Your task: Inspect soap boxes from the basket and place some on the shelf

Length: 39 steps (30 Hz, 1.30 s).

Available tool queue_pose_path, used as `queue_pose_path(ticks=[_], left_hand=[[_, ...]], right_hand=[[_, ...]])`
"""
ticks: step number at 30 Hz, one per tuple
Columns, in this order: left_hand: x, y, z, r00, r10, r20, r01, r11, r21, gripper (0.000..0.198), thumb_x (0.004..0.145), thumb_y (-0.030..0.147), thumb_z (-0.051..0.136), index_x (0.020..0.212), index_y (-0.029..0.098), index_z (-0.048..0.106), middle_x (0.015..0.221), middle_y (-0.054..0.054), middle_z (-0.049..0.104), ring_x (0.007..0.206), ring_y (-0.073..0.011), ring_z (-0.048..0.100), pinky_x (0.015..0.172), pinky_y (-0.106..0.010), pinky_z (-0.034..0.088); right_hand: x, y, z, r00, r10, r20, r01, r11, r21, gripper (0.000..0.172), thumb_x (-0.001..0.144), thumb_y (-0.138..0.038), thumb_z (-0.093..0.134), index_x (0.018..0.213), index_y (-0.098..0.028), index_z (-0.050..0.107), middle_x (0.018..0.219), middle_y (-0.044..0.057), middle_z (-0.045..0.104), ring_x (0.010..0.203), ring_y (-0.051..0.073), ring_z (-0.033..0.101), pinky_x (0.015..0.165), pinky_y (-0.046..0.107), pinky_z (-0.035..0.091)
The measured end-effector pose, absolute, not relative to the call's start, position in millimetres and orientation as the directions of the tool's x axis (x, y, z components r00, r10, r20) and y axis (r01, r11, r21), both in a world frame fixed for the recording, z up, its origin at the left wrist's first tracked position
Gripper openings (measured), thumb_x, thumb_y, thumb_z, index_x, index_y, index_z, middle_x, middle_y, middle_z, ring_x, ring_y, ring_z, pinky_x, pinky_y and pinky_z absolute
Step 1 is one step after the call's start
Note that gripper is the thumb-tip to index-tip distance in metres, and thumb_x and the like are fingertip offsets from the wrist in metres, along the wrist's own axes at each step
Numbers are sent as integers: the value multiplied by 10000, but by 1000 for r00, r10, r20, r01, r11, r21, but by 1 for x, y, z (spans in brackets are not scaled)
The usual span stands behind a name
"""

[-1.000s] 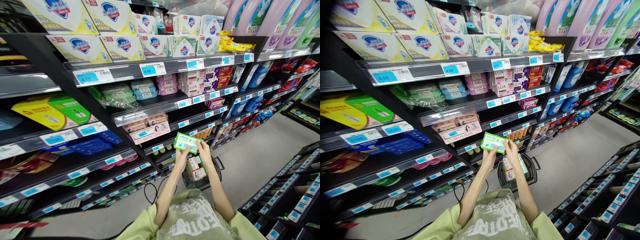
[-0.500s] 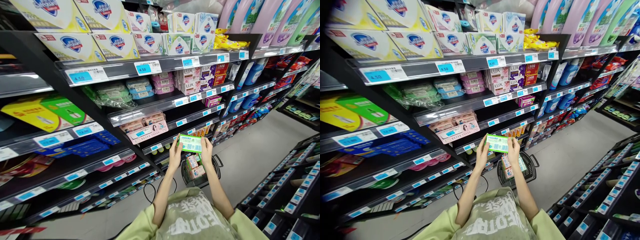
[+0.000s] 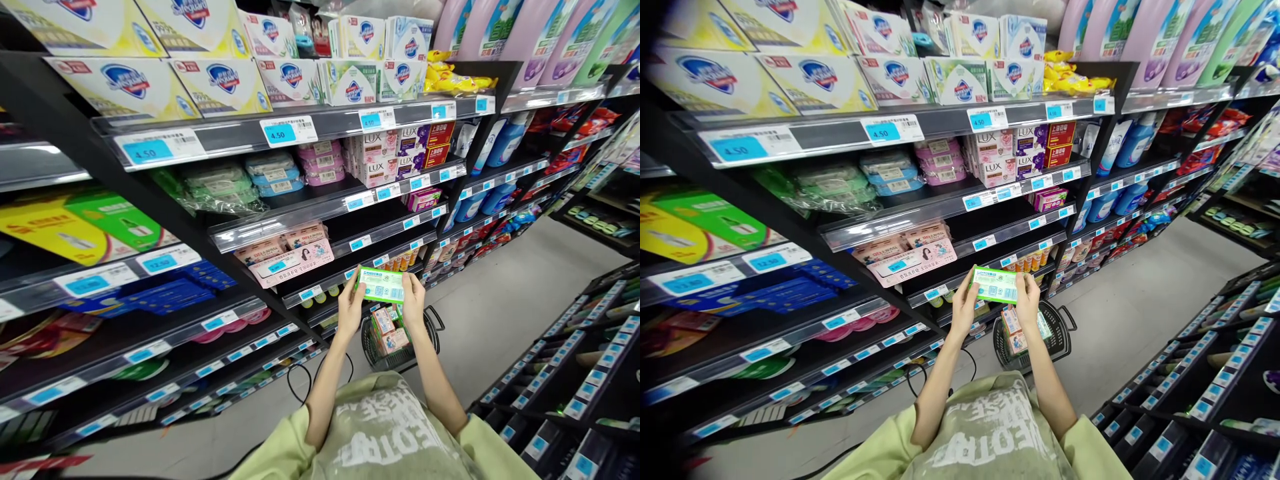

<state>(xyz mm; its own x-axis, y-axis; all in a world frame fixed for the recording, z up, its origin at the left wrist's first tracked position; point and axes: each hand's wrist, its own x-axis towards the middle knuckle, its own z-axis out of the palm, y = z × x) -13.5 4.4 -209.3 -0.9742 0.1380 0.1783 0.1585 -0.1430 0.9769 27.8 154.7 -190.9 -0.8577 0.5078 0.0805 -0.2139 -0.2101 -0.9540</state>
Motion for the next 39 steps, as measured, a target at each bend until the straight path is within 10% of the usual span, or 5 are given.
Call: queue_pose_path(ticks=[22, 27, 34, 39], left_hand=[[-19, 2, -209, -949, 175, 261, 240, -135, 961, 764, 948, 581, 688, 1604, 265, 457, 1624, -156, 508, 1424, -340, 566, 1103, -413, 533], [-23, -1, -204, -769, 301, 564, 625, 169, 762, 1022, 757, 363, 937, 1619, 351, 388, 1770, -140, 201, 1575, -393, 348, 1223, -537, 418], [-23, 8, -212, -621, 314, 718, 755, 484, 442, 780, 833, -42, 654, 1531, 285, 537, 1711, -135, 372, 1589, -365, 320, 1243, -604, 368], [-18, 34, -223, -871, 57, 487, 490, 93, 866, 461, 875, 182, 746, 1331, 207, 680, 1342, -142, 732, 1350, -340, 631, 1164, -535, 481]], right_hand=[[21, 155, -195, -853, 518, 59, -211, -240, -948, 464, 932, -674, 652, 854, -218, 615, 679, -25, 608, 475, 109, 552, 357, 200, 443], [19, 156, -197, -829, 559, 38, -202, -235, -951, 484, 920, -692, 650, 858, -214, 600, 740, -13, 635, 527, 124, 597, 390, 211, 497], [20, 154, -196, -825, 563, 51, -161, -149, -976, 483, 931, -702, 618, 907, -220, 596, 762, -6, 633, 551, 140, 604, 378, 212, 474], [24, 154, -187, -853, 474, 217, -244, 5, -970, 434, 996, -636, 552, 1088, -229, 668, 953, 48, 679, 738, 177, 673, 578, 275, 584]])
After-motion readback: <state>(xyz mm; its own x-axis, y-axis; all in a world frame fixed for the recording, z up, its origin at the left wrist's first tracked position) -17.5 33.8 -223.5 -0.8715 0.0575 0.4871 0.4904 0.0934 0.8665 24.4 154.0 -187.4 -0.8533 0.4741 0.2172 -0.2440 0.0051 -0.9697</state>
